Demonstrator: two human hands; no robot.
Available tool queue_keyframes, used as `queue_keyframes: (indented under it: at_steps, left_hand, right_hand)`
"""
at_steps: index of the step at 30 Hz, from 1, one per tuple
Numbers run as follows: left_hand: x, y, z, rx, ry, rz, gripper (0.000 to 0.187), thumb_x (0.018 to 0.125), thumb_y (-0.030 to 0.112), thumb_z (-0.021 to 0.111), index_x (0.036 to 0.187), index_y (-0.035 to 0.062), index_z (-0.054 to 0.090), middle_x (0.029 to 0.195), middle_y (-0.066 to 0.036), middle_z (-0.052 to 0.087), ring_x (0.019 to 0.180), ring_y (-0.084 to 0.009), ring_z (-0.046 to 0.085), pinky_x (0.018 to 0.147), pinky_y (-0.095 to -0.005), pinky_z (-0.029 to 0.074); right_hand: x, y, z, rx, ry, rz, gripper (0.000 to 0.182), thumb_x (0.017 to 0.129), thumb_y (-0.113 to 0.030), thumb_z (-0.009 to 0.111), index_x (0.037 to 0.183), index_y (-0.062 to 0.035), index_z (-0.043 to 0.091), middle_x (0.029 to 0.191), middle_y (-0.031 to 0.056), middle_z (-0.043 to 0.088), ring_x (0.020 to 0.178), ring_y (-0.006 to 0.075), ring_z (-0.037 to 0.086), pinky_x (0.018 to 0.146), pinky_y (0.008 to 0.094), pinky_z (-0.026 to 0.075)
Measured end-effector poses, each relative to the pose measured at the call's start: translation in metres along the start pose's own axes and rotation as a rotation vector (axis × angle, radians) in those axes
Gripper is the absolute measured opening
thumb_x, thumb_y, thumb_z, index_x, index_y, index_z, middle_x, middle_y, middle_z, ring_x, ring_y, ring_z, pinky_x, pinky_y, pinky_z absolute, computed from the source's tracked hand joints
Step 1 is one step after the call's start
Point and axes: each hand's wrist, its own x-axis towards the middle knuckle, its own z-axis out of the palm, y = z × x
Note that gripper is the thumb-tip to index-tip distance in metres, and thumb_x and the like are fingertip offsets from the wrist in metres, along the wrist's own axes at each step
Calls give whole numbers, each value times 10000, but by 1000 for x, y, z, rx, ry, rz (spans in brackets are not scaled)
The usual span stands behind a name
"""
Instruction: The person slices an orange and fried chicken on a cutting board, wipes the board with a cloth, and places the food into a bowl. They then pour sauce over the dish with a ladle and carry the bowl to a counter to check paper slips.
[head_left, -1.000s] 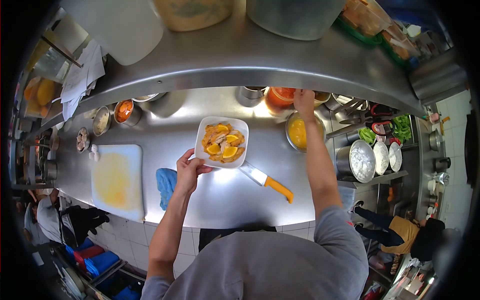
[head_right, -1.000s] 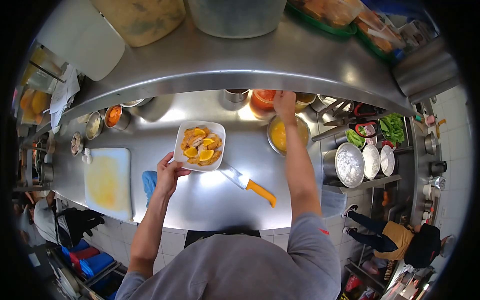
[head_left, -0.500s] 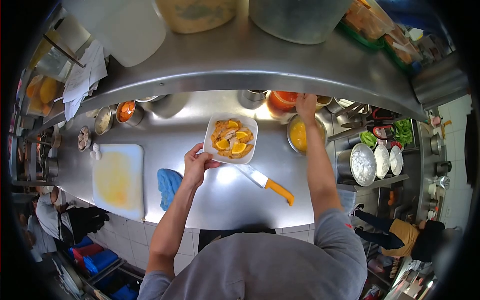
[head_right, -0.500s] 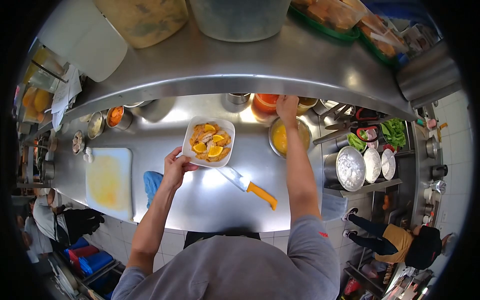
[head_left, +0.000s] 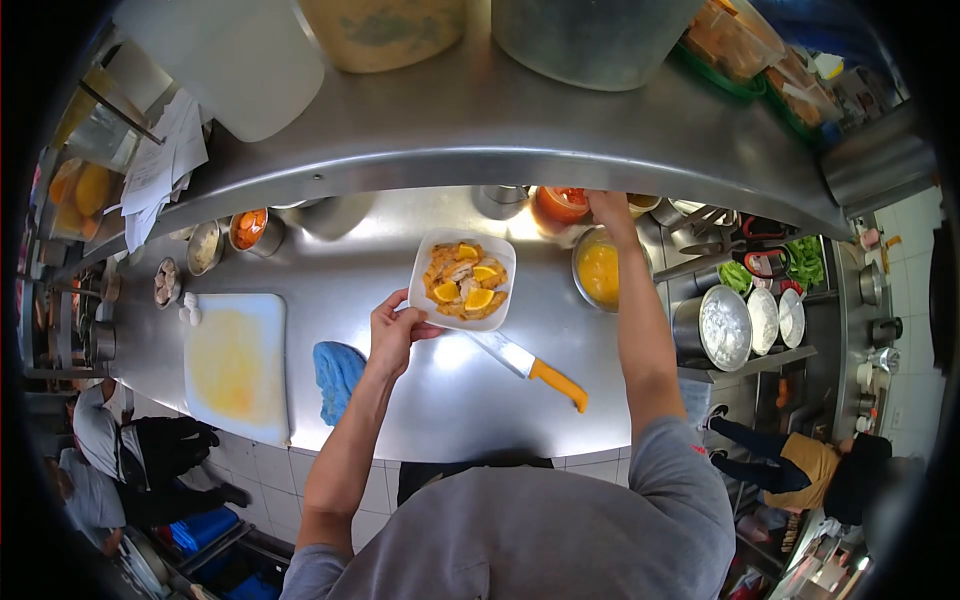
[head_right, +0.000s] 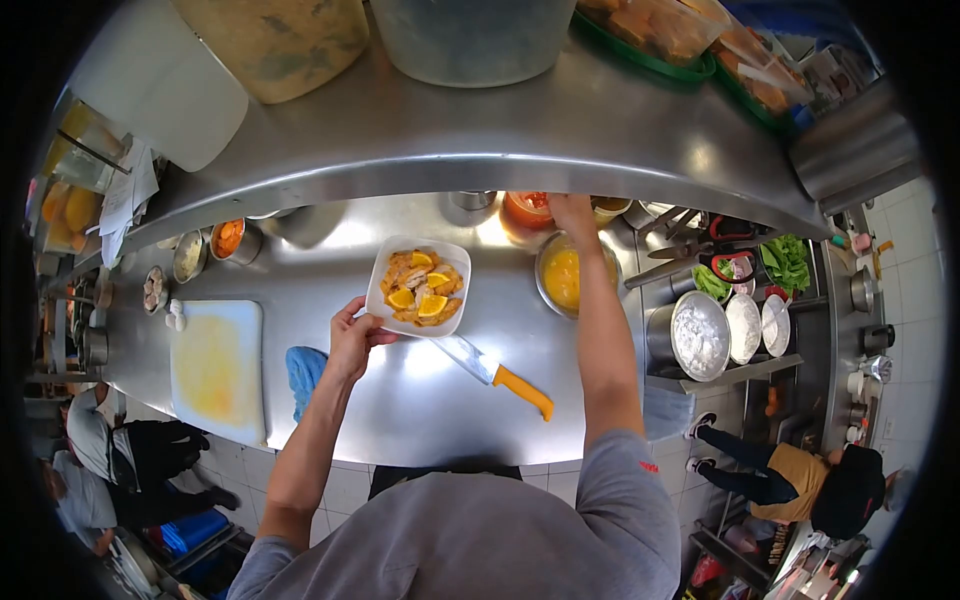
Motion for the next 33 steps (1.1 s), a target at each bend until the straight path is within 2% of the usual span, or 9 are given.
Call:
queue_keyframes:
  at_steps: [3,5,7,10,13,25,28,31,33]
  left_hand:
    - [1,0,0,-5,15,0,398,844,-45,541,1237,-104,563,915,-204,724,726,-263,747,673,-324,664]
    - [0,-1,0,-9,17,3,388,844,-46,539,1226,-101,572,889,-197,727,722,-258,746,671,-319,660]
    - [-1,0,0,-8,8,8,387,844,-45,540,1225,-102,571,892,-199,727,722,-258,746,670,-318,660]
    - [3,-4,-1,-20,7,4,387,846,-49,537,1227,-106,567,899,-202,726,720,-257,746,670,-318,660]
    - [4,-4,2,-22,4,-2,387,848,-53,534,1230,-112,562,903,-204,726,720,-258,745,676,-322,662]
    - [6,-3,6,-23,-9,-3,398,848,-54,532,1241,-107,560,914,-207,725,745,-269,749,686,-326,665]
    - [6,0,11,-9,-6,-5,390,847,-53,535,1232,-102,567,919,-206,726,752,-269,750,687,-325,665]
    - [10,-2,12,-23,-30,1,388,847,-51,539,1230,-104,570,926,-206,726,751,-268,749,687,-324,665]
    - [12,-1,16,-28,-23,0,385,847,-49,542,1227,-102,572,931,-207,726,750,-268,749,684,-321,665]
  right_hand:
    - [14,15,2,-138,164,-378,241,952,-180,623,1116,-4,627,927,72,636,718,137,595,556,285,470]
    - [10,12,-2,-119,182,-404,277,963,-183,604,1158,12,625,1030,133,657,894,246,609,748,341,482]
    - [-13,-29,-11,-2,89,-161,326,984,-189,562,1215,32,630,1203,240,679,1190,416,599,1038,416,435]
    - [-3,-1,21,366,194,-51,286,982,-179,561,1157,30,646,1149,245,682,1127,436,610,1003,450,451]
    - [-10,-7,22,-126,314,-444,248,973,-155,559,1113,26,652,1103,251,683,1067,456,620,961,485,467]
    - [9,11,0,-436,78,-481,325,978,-237,522,1138,7,665,1157,265,665,1119,473,589,988,522,448]
    - [7,15,5,-474,271,-619,306,979,-217,521,1129,5,668,1132,254,676,1098,456,602,982,521,451]
    - [11,14,-1,-461,29,-361,312,981,-223,519,1146,0,663,1160,245,671,1124,448,593,1011,527,431]
    - [13,19,3,-544,216,-552,288,976,-210,527,1107,1,673,1116,235,685,1090,428,615,985,515,449]
